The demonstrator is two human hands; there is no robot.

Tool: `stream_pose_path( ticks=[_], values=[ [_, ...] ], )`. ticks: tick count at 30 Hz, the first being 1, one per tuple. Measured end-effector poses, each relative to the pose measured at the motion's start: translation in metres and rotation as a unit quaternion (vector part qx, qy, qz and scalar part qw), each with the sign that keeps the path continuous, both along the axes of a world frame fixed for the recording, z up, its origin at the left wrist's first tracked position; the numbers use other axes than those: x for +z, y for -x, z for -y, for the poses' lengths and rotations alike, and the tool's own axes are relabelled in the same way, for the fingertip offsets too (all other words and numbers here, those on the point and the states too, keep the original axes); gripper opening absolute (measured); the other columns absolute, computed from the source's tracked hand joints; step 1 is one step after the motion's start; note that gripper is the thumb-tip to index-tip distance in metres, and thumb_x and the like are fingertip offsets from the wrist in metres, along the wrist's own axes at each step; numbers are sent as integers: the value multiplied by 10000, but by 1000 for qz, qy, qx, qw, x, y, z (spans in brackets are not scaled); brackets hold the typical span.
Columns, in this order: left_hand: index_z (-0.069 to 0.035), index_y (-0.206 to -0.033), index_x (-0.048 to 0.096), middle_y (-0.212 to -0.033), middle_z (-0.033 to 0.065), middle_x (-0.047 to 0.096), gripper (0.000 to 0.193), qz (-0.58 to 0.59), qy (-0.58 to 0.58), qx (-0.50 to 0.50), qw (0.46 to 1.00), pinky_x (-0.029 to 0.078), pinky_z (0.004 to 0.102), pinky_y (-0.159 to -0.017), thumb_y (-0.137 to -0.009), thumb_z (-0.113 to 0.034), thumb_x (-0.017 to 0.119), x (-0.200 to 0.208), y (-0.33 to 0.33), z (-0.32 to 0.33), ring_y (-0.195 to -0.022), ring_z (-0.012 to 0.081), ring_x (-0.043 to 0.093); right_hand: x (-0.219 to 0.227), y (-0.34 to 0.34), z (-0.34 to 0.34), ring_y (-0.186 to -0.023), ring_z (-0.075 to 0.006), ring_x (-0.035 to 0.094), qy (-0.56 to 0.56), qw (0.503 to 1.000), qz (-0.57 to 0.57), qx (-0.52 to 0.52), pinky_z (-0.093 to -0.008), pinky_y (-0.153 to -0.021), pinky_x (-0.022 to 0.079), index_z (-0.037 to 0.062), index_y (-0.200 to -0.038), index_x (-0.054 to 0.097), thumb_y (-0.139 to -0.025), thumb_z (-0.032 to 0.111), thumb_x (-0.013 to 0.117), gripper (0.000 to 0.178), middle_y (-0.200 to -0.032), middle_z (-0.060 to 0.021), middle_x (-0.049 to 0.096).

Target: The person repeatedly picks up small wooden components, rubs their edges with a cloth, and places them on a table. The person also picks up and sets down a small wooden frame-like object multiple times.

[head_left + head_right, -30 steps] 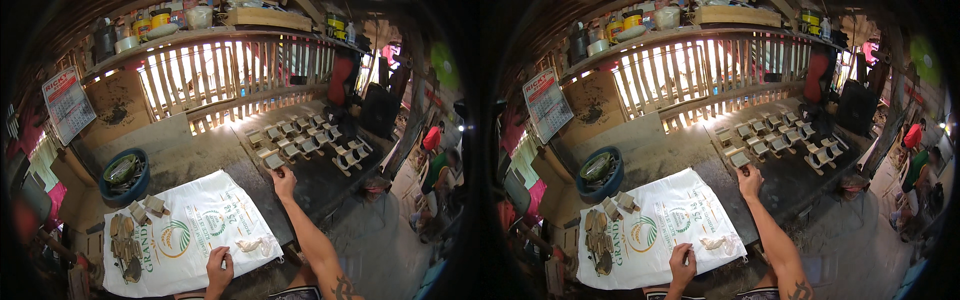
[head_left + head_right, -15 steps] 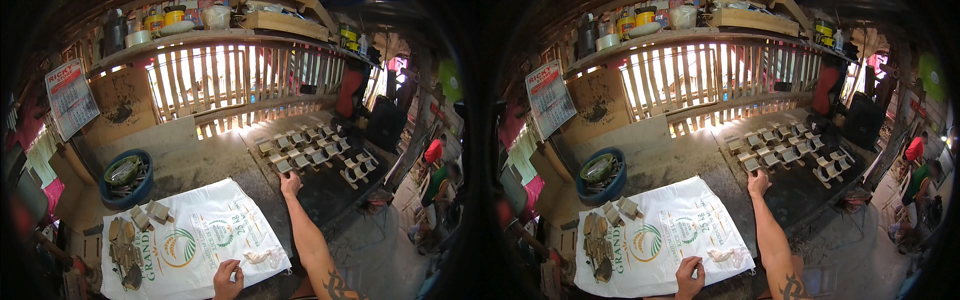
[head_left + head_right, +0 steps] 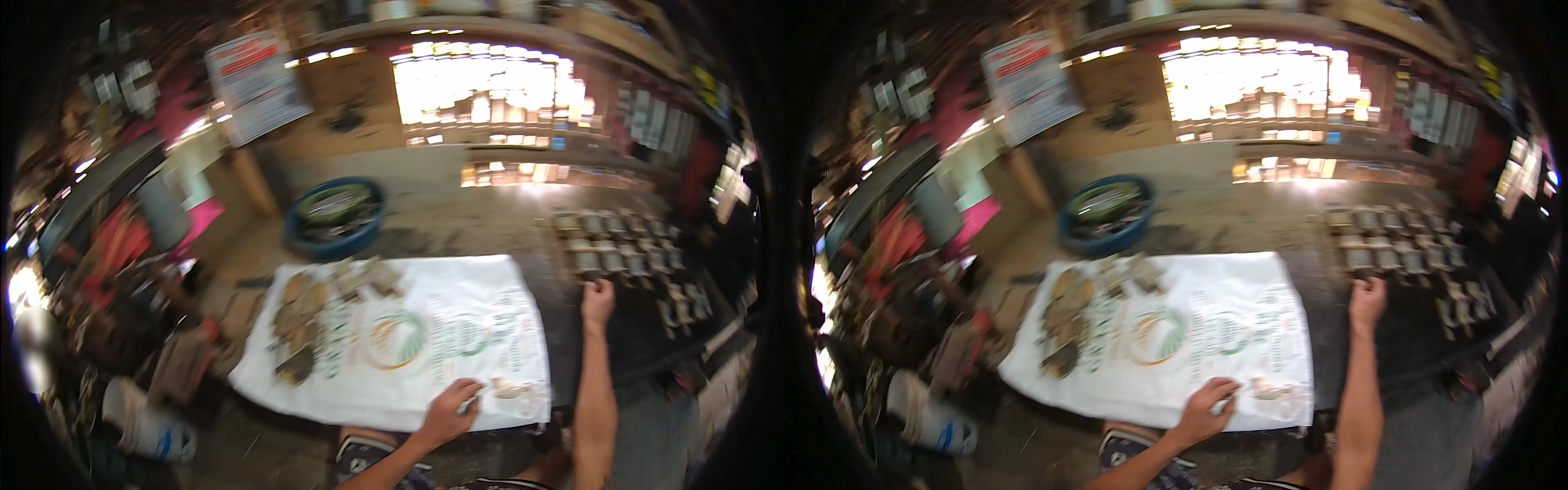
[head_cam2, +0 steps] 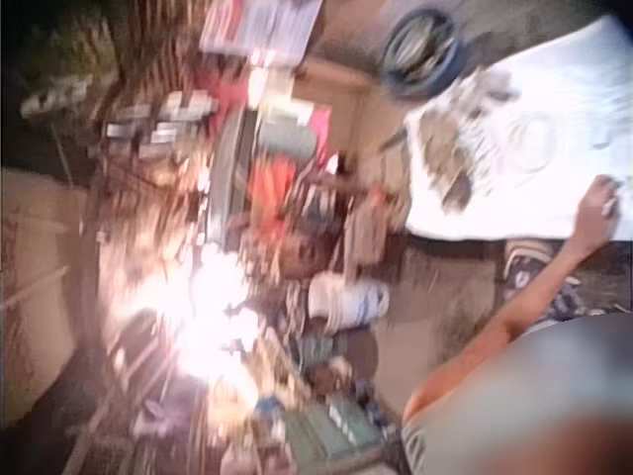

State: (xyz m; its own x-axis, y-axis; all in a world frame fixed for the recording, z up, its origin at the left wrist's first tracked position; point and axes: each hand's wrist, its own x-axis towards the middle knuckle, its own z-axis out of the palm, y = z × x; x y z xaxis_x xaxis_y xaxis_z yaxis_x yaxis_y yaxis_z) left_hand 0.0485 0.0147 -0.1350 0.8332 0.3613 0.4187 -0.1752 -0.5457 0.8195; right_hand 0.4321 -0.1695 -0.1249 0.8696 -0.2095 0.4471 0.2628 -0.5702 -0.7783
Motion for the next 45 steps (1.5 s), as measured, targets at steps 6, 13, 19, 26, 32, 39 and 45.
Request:
stream_pose_path(
  ticks=[6,13,19,26,32,39,45],
  values=[
    [-21,-1327,649,-1116,80,714,303,-85,246,0,965,567,297,-918,-1027,-56,646,5,11,-43,-1014,141,693,56,165,5,-821,-288,690,109,898,-16,427,-373,-747,545,-14,-1050,708,-876,73,748,199,-963,-163,703],
    [69,-1414,518,-930,86,641,473,53,368,280,885,533,307,-581,-987,-69,668,-15,-19,-236,-771,187,688,54,266,14,-1197,-348,628,305,828,-26,469,-491,-1048,449,91,-1191,734,-842,238,812,387,-1310,-147,675],
    [5,-1176,612,-813,76,661,239,-24,472,227,852,526,295,-521,-974,-95,694,-35,-51,-300,-646,154,657,36,271,-3,-1074,-298,653,306,856,14,417,-474,-968,465,83,-1057,723,-866,201,778,231,-1074,-92,716],
    [7,-1008,698,-762,54,682,195,-111,290,268,912,512,287,-519,-930,-151,784,-29,-20,-284,-586,113,611,31,259,2,-810,-196,664,-141,903,-179,364,-350,-751,548,-7,-1287,668,-998,112,654,313,-953,-74,685],
    [51,-1460,562,-744,76,647,579,-56,326,222,917,576,318,-532,-949,-137,757,-28,-15,-280,-596,155,668,29,264,-1,-826,-138,660,-456,751,-308,366,-293,-736,556,-83,-1356,578,-1057,89,599,346,-1061,-102,699],
    [40,-1340,642,-764,72,629,403,-111,344,182,915,568,325,-499,-995,-155,715,-24,-30,-298,-577,166,668,22,284,10,-757,-203,708,-464,725,-350,369,-330,-690,591,-56,-1359,559,-1035,118,654,379,-981,-169,733],
    [24,-1137,740,-843,85,684,216,-83,207,262,939,539,308,-495,-1011,-141,678,-40,-22,-286,-580,165,666,24,286,15,-725,-155,665,-465,729,-338,372,-306,-647,558,-43,-1284,617,-1071,63,562,245,-939,-120,716]
  ],
)
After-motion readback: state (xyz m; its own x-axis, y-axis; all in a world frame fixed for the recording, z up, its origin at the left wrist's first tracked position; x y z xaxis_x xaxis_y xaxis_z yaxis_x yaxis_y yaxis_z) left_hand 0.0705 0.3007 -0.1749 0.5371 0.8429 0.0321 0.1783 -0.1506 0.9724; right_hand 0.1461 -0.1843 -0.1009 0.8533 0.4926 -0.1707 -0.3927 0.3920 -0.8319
